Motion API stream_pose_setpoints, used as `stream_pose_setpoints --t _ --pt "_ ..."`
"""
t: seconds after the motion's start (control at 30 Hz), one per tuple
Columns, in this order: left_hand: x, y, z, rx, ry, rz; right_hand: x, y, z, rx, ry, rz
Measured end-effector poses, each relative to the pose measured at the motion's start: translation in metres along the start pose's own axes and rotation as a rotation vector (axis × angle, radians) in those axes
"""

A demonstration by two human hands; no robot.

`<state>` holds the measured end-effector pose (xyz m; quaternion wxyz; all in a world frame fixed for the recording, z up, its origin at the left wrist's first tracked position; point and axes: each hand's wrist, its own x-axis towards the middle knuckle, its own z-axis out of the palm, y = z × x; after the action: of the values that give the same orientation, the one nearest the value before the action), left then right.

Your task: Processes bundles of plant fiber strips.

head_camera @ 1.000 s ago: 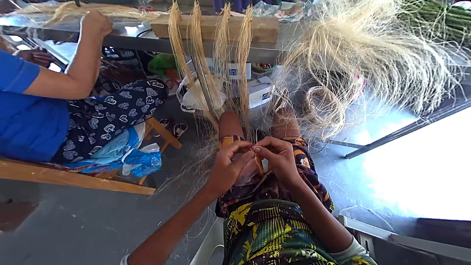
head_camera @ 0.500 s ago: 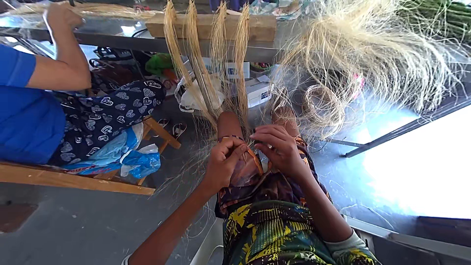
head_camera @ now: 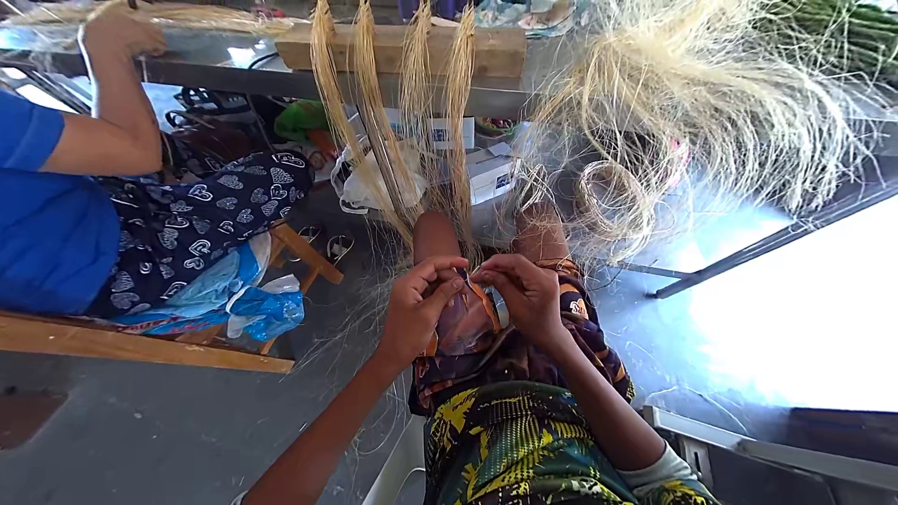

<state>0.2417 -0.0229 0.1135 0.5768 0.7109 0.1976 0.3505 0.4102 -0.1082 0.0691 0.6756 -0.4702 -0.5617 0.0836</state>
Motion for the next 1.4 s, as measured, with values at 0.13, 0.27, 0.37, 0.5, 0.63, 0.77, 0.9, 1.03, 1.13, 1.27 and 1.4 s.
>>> stream_pose_setpoints --t 0.13,0.27,0.37,0.5,0.63,0.77,0.9,1.03,1.13,1.27,1.4 --pt "-0.001 0.004 0.005 -0.012 0.028 -0.014 -0.001 -0.003 0.006 0.047 0.024 -0.009" --pt "-0.003 0.003 0.008 0.037 0.072 0.018 0.0 -0.007 0.007 0.091 -0.012 0.062" --pt "-0.003 0.001 0.009 0.069 0.095 0.052 0.0 -0.009 0.006 0.147 -0.034 0.089" --pt "-0.003 -0.003 0.01 0.082 0.105 0.082 0.001 -0.009 0.003 0.205 -0.055 0.089" --pt "-0.004 -0.008 0.012 0.115 0.12 0.171 0.001 -0.011 0.003 0.247 -0.08 0.105" --pt "-0.005 -0.014 0.013 0.237 0.15 0.329 0.001 -0.014 0.004 0.268 -0.077 0.146" --pt "-0.006 -0.018 0.018 0.364 0.205 0.422 0.001 -0.015 0.006 0.233 -0.079 0.149" --pt "-0.006 -0.019 0.019 0.363 0.2 0.376 0.004 -0.014 0.002 0.036 -0.088 0.078" --pt "-0.006 -0.02 0.019 0.33 0.211 0.343 0.004 -0.015 0.005 -0.024 -0.071 0.081" --pt "-0.006 -0.02 0.019 0.309 0.241 0.306 0.003 -0.015 0.011 -0.031 -0.026 0.108" --pt "-0.008 -0.02 0.02 0.338 0.243 0.266 0.002 -0.012 0.013 0.009 0.002 0.141"
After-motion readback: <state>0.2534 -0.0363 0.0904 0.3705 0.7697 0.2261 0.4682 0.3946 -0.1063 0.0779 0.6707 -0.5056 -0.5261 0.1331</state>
